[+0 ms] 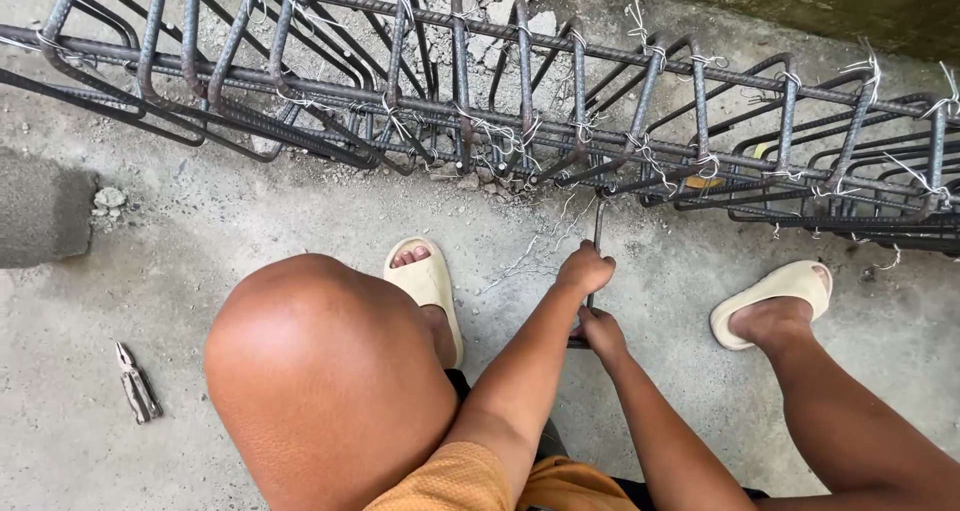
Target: Tying steel rebar intersections with wire using a manual twisting tool
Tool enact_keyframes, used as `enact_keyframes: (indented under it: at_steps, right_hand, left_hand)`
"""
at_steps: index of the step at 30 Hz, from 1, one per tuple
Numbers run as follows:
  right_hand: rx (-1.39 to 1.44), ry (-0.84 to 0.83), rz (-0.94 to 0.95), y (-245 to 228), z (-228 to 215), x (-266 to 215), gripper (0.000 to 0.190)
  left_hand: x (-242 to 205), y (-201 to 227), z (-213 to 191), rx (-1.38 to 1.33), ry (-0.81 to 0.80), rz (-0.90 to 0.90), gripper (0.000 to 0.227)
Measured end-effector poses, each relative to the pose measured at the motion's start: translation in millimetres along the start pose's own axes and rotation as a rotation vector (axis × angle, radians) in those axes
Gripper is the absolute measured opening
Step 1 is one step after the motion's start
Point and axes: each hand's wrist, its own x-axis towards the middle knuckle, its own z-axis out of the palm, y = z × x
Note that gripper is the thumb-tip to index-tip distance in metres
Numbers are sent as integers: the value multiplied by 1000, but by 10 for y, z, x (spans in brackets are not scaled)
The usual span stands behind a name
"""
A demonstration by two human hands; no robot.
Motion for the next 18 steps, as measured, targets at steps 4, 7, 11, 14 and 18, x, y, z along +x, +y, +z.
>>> enact_keyframes:
  at_steps: [4, 7, 11, 14, 18]
  right_hand:
    - [153, -28, -9, -125, 17, -122, 50]
    - [286, -25, -9, -352, -4, -340, 38]
    - [458, -131, 23, -414, 42, -371, 26]
    - [521, -211, 24, -351, 72, -321, 24]
    - [597, -288, -26, -318, 74, -328, 28]
  left_hand:
    - [-57, 45, -63, 31, -14, 4, 59]
    - [-87, 76, -157, 53, -42, 15, 61]
    - [-127, 84, -278, 68, -85, 34, 62]
    - [-12, 17, -278, 75, -83, 46, 63]
    - [0, 90, -349, 142, -102, 71, 69]
